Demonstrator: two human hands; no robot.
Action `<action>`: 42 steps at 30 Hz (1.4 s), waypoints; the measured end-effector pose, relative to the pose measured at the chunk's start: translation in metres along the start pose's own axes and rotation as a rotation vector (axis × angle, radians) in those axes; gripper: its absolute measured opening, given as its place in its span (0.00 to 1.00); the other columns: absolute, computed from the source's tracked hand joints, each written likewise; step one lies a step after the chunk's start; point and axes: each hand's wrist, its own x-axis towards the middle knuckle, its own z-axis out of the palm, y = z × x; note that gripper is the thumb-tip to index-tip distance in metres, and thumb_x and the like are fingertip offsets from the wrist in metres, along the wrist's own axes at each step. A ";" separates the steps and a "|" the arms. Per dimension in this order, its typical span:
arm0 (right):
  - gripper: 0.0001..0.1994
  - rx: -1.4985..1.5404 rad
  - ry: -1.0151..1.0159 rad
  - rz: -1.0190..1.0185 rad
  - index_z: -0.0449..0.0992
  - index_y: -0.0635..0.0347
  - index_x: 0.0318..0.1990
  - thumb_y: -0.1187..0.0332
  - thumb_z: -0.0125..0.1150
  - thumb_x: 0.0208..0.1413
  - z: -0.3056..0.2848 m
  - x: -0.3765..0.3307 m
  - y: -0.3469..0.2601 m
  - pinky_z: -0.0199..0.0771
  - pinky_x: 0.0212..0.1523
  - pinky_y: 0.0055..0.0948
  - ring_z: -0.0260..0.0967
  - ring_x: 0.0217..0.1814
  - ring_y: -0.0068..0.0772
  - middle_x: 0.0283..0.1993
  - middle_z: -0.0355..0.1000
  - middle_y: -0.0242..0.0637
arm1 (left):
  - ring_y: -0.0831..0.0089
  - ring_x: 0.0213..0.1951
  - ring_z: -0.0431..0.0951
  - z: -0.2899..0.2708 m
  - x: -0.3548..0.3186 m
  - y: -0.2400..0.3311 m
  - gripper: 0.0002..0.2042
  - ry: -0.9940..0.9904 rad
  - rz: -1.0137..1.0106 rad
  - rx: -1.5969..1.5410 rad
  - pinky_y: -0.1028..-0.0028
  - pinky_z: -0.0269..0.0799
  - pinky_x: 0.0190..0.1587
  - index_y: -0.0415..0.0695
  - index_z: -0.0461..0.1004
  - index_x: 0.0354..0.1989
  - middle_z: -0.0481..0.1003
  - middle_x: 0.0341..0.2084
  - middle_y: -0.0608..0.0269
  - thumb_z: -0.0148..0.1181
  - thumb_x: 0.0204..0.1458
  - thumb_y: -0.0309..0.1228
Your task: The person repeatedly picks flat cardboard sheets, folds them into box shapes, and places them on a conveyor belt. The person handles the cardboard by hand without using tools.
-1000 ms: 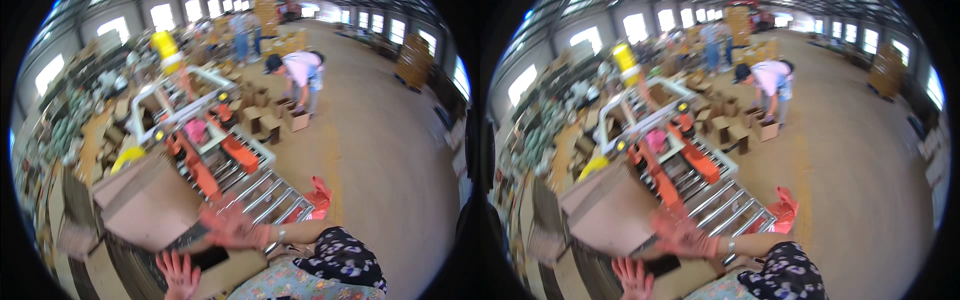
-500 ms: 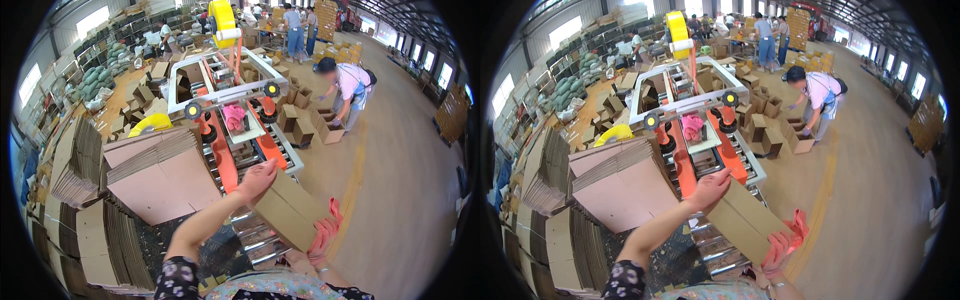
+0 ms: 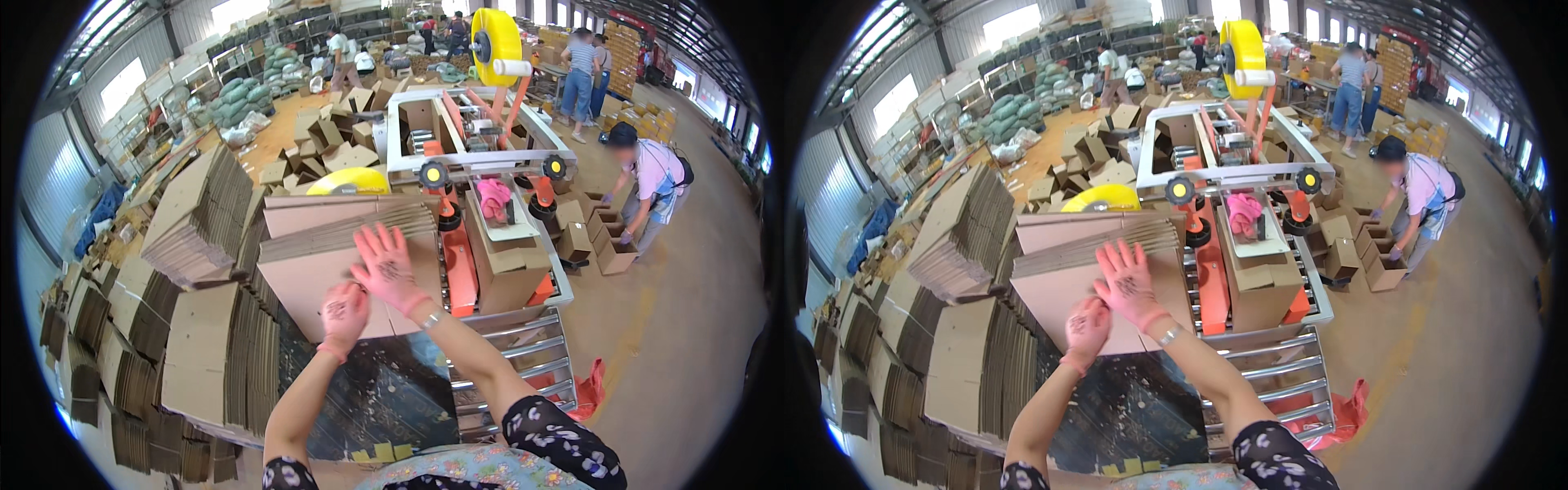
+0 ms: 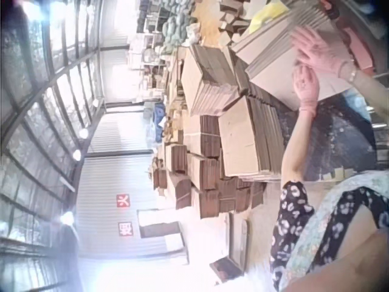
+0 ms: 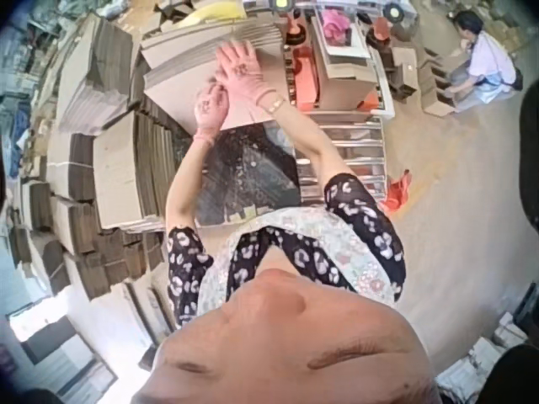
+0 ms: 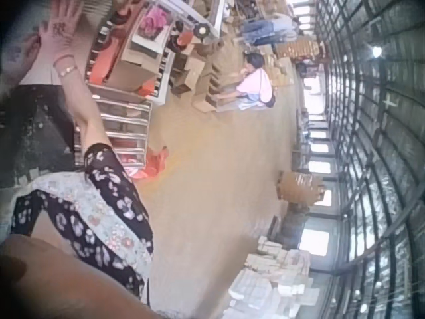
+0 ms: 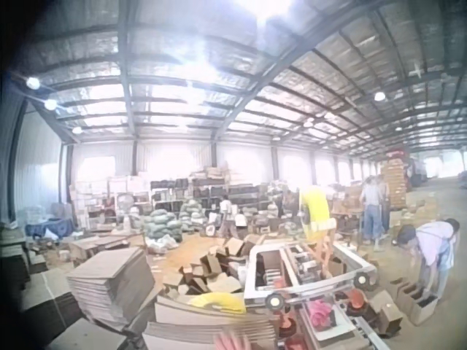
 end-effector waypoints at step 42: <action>0.19 0.151 -0.434 0.151 0.77 0.60 0.48 0.56 0.61 0.54 -0.289 -0.240 -0.037 0.58 0.63 0.51 0.68 0.60 0.43 0.56 0.72 0.43 | 0.35 0.60 0.60 -0.066 -0.093 0.092 0.27 -0.221 0.106 -0.450 0.49 0.56 0.63 0.29 0.58 0.60 0.59 0.59 0.32 0.54 0.55 0.32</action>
